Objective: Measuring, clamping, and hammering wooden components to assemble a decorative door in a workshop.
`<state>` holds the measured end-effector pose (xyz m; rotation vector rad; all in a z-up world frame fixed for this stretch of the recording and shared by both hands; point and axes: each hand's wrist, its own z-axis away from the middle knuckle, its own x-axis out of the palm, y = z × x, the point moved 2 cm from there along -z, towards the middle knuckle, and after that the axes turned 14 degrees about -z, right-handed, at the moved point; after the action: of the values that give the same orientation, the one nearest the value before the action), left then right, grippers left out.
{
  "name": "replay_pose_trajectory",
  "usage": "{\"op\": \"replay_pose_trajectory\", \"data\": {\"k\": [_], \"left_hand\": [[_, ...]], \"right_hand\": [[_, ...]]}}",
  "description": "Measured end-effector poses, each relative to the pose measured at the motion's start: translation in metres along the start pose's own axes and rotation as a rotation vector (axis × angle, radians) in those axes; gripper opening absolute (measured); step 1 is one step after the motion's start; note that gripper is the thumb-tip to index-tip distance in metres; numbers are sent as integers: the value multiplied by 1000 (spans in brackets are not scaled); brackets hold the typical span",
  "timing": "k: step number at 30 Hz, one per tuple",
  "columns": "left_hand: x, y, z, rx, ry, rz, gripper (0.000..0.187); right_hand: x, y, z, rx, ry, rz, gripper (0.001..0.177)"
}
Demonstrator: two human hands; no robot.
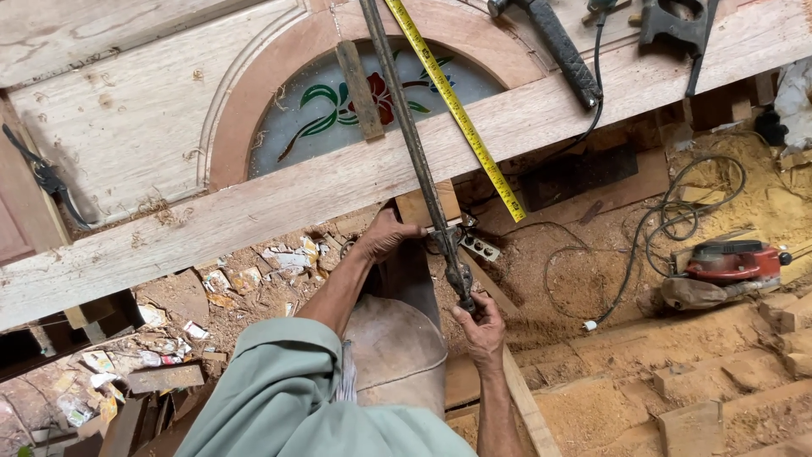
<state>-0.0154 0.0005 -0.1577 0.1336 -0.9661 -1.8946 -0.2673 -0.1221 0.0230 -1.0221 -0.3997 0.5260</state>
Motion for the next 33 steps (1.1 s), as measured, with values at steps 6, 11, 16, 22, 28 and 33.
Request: {"op": "replay_pose_trajectory", "data": {"k": [6,11,16,22,28,33], "left_hand": [[1,-3,-5,-4,-12,0,74],[-5,-58,-40,4,-36,19,75],[5,19,13,-14,-10,23,77],[7,21,13,-18,-42,53,75],[21,34,26,-9,-41,118,72],[28,44,34,-23,-17,125,73]], "right_hand": [[18,-35,-46,167,-91,-315,49],[73,-83,-101,214,-131,-40,46],[89,-72,-148,299,-223,173,37],[91,-62,-152,360,-127,-3,32],[94,-63,-146,356,-76,-84,29],[93,-53,-146,318,-33,-67,29]]}}
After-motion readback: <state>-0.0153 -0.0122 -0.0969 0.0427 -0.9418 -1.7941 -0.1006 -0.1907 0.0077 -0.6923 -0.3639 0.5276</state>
